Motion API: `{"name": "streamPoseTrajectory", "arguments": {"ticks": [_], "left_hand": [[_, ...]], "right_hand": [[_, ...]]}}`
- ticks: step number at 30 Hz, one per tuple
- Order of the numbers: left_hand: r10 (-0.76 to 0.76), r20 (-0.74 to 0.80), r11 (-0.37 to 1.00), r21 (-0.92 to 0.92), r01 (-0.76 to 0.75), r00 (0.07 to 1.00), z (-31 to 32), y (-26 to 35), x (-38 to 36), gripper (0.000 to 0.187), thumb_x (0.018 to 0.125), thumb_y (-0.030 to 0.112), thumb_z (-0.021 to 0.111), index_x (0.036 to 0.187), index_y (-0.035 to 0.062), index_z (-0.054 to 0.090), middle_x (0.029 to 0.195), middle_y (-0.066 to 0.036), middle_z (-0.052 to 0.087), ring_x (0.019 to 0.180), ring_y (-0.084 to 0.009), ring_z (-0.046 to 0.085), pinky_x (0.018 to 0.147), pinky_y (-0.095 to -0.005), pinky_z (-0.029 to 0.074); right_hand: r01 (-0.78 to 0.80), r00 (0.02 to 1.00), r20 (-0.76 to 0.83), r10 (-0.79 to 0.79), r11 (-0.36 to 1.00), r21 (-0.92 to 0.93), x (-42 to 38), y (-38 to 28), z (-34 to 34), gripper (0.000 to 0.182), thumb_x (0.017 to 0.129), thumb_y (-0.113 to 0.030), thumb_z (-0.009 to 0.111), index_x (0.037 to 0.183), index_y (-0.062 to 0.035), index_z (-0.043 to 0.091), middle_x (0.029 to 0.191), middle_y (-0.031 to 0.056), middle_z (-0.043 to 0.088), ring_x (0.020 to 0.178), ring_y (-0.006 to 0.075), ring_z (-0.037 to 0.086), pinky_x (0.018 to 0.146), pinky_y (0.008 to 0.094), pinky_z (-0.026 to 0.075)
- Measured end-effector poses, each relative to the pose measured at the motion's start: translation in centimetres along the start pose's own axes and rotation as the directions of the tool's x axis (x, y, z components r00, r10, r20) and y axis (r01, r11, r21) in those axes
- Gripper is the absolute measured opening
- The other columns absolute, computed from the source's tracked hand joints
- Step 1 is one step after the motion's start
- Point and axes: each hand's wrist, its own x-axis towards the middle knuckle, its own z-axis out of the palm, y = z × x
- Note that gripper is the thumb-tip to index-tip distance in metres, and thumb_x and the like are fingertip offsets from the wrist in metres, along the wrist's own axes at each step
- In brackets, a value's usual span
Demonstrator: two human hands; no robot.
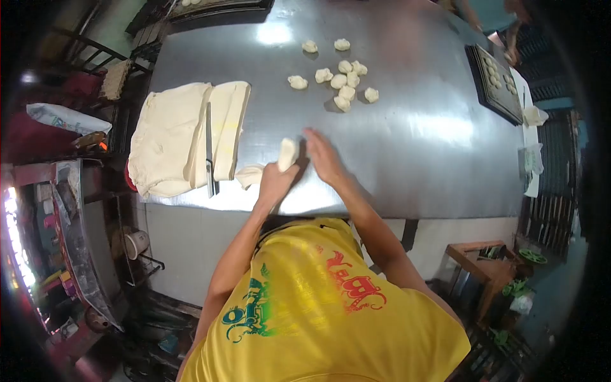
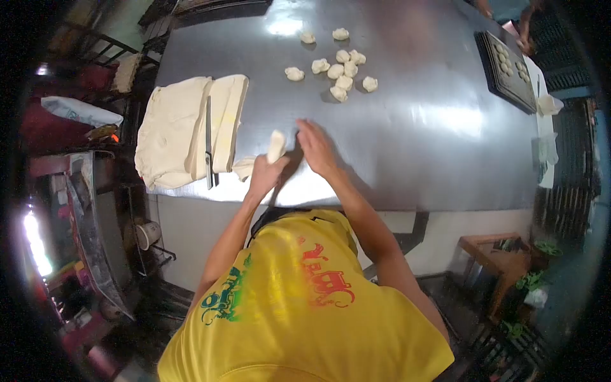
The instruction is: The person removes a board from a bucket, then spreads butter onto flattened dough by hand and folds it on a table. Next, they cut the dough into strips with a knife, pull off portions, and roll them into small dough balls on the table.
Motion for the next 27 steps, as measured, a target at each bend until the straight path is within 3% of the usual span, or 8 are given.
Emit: {"name": "streamPoseTrajectory", "arguments": {"ticks": [3,6,7,9,14,16,20,27], "left_hand": [[-0.204,-0.020,0.934,-0.303,0.188,0.979,-3.2,0.1,-3.0,0.023,0.088,0.018,0.065,0.085,-0.0049,0.069,0.064,-0.003,0.060,0.057,-0.0142,0.057,0.051,-0.0325,0.045],[-0.272,-0.120,0.903,-0.374,0.210,0.955,-4.1,-1.5,-5.1,0.021,0.088,0.019,0.066,0.087,-0.0017,0.067,0.066,-0.003,0.060,0.055,-0.0124,0.056,0.049,-0.0298,0.044],[-0.311,-0.123,0.897,-0.364,0.249,0.942,-4.5,-2.2,-5.4,0.021,0.089,0.020,0.067,0.086,-0.0003,0.065,0.067,-0.003,0.060,0.054,-0.0121,0.056,0.048,-0.0292,0.045],[-0.350,-0.166,0.886,-0.378,0.268,0.922,-4.4,-3.0,-5.1,0.022,0.088,0.022,0.068,0.085,0.0007,0.063,0.068,-0.003,0.060,0.054,-0.0120,0.057,0.048,-0.0290,0.047],[-0.304,-0.106,0.866,-0.446,0.228,0.947,-3.2,-2.0,-4.9,0.023,0.090,0.021,0.070,0.096,-0.0007,0.065,0.073,-0.003,0.059,0.062,-0.0122,0.055,0.056,-0.0289,0.046],[-0.181,-0.047,0.895,-0.422,0.144,0.982,-2.9,-2.0,-3.7,0.026,0.093,0.021,0.071,0.106,-0.0002,0.065,0.078,-0.001,0.058,0.070,-0.0116,0.054,0.063,-0.0280,0.045],[0.117,-0.049,0.965,-0.231,-0.125,0.992,-3.6,1.9,-1.4,0.031,0.096,0.024,0.070,0.113,-0.0019,0.063,0.082,-0.002,0.061,0.074,-0.0119,0.056,0.066,-0.0289,0.047],[0.066,-0.057,0.982,-0.172,-0.075,0.996,-4.5,2.7,-0.8,0.030,0.097,0.028,0.070,0.092,-0.0006,0.063,0.073,-0.003,0.059,0.070,-0.0141,0.057,0.063,-0.0332,0.047]], "right_hand": [[0.483,0.875,0.309,-0.374,0.724,-0.493,4.5,3.4,-1.7,0.043,0.107,-0.025,0.046,0.146,-0.0080,0.051,0.153,0.0166,0.047,0.147,0.0359,0.036,0.122,0.0423,0.027],[0.313,0.947,0.154,-0.283,0.921,-0.231,16.4,10.4,-8.9,0.048,0.103,-0.031,0.054,0.146,-0.0097,0.052,0.152,0.0134,0.049,0.146,0.0330,0.038,0.121,0.0394,0.029],[0.420,0.907,0.173,-0.384,0.795,-0.438,18.5,9.7,-12.7,0.053,0.101,-0.033,0.058,0.146,-0.0064,0.051,0.151,0.0151,0.050,0.144,0.0336,0.041,0.119,0.0403,0.032],[0.003,0.993,-0.106,-0.057,0.892,-0.453,23.4,9.3,-16.6,0.057,0.099,-0.028,0.060,0.147,-0.0016,0.048,0.150,0.0198,0.050,0.139,0.0358,0.047,0.115,0.0426,0.037],[-0.002,0.773,-0.575,-0.270,0.904,-0.427,28.0,9.6,-12.7,0.039,0.091,-0.018,0.063,0.126,-0.0003,0.061,0.117,0.0249,0.065,0.104,0.0427,0.062,0.091,0.0500,0.048],[-0.039,0.950,-0.310,0.015,0.997,-0.072,23.5,3.3,-4.9,0.036,0.091,-0.017,0.067,0.124,-0.0036,0.063,0.117,0.0217,0.065,0.107,0.0403,0.061,0.093,0.0465,0.048],[0.527,0.836,0.309,-0.453,0.819,-0.225,14.8,-1.0,7.7,0.060,0.096,-0.034,0.066,0.148,-0.0094,0.049,0.154,0.0190,0.045,0.145,0.0357,0.040,0.121,0.0473,0.030],[0.033,0.976,-0.164,-0.141,0.847,-0.530,30.9,8.2,-9.4,0.067,0.100,-0.041,0.055,0.151,-0.0013,0.042,0.158,0.0220,0.040,0.146,0.0352,0.038,0.119,0.0435,0.033]]}}
